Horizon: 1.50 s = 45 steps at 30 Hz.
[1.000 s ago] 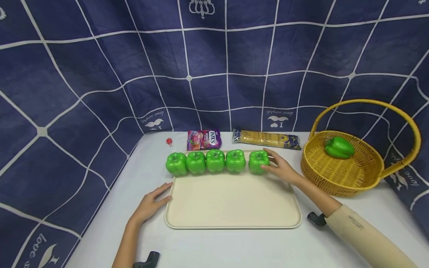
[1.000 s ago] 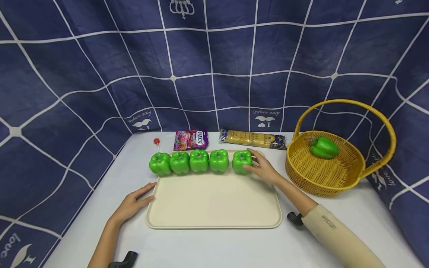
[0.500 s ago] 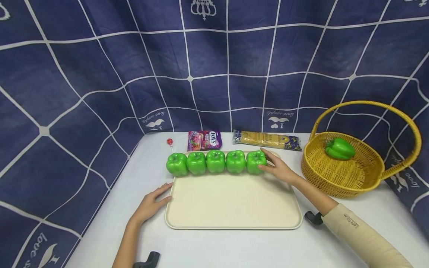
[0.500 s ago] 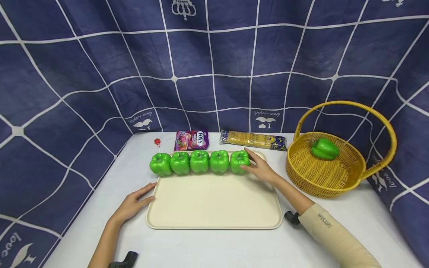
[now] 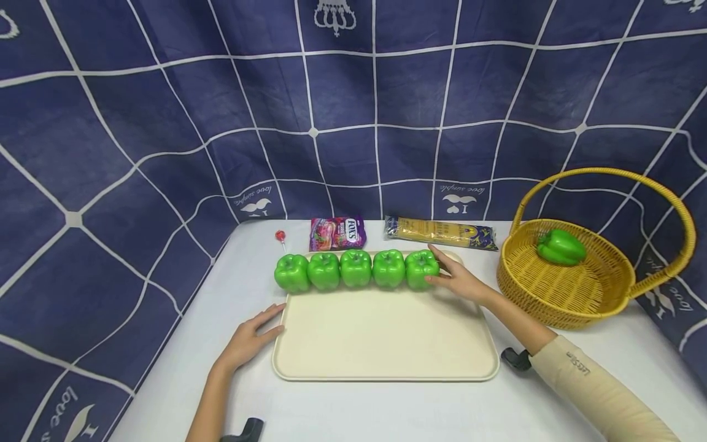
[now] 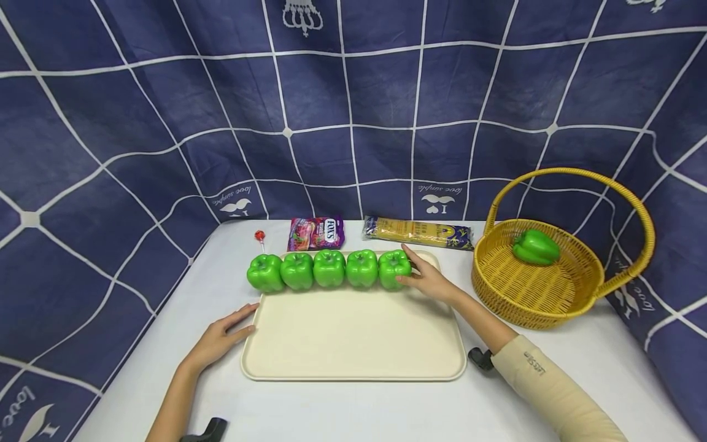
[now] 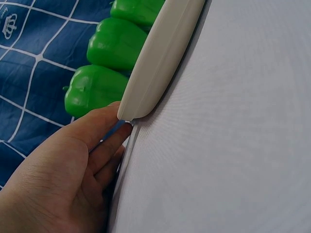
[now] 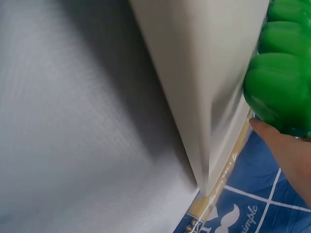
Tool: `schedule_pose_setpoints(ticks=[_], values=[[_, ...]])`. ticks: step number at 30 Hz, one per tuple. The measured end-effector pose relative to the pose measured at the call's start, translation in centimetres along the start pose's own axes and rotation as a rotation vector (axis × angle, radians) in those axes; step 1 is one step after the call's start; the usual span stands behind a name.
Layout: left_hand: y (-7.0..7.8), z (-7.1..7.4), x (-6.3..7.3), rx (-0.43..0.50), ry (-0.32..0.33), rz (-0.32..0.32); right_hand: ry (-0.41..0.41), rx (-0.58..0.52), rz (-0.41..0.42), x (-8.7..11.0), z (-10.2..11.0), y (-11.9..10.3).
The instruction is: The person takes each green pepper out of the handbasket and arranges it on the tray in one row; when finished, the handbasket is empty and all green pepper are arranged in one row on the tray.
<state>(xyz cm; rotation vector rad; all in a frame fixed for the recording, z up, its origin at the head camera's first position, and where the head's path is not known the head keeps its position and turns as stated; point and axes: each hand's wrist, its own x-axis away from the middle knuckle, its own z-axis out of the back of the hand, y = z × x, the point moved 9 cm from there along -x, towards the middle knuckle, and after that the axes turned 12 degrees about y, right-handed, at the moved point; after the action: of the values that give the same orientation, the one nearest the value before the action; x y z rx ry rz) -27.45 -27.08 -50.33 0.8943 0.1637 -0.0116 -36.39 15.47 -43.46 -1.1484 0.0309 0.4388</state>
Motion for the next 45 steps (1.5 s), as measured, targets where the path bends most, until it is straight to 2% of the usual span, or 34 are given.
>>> schedule_pose_setpoints(ticks=[5,9,12,18,22,25,29,32,35,39,45], values=[[0.0,-0.1,0.1,0.010,-0.008,0.010,0.006,-0.012,-0.046,0.2,0.4,0.0],[0.0,-0.3,0.0,0.015,-0.012,0.009,0.027,-0.017,-0.052,1.0,1.7,-0.4],[0.0,-0.4,0.0,0.010,-0.014,0.006,0.056,0.011,-0.015,2.0,3.5,-1.0],[0.0,-0.2,0.0,0.001,-0.004,0.003,0.126,0.147,0.099,4.2,7.9,-2.1],[0.1,0.0,0.0,-0.007,0.004,-0.005,0.193,0.227,0.113,5.4,11.0,-2.3],[0.0,0.1,0.0,-0.009,0.005,-0.013,0.274,0.308,0.072,6.1,13.8,-1.9],[-0.1,0.0,0.0,-0.010,0.004,-0.012,0.370,0.486,0.008,6.9,17.8,-0.9],[-0.1,0.0,0.0,-0.007,0.006,-0.017,0.423,0.610,-0.012,7.2,20.6,-0.2],[0.0,0.0,0.0,-0.002,0.008,-0.027,0.474,0.688,-0.022,7.2,22.8,0.9],[0.0,0.1,-0.1,0.002,0.013,-0.037,0.474,0.731,-0.063,6.8,24.6,2.6],[0.0,0.0,-0.1,-0.006,0.011,-0.034,0.400,0.725,-0.124,6.1,25.4,4.9]])
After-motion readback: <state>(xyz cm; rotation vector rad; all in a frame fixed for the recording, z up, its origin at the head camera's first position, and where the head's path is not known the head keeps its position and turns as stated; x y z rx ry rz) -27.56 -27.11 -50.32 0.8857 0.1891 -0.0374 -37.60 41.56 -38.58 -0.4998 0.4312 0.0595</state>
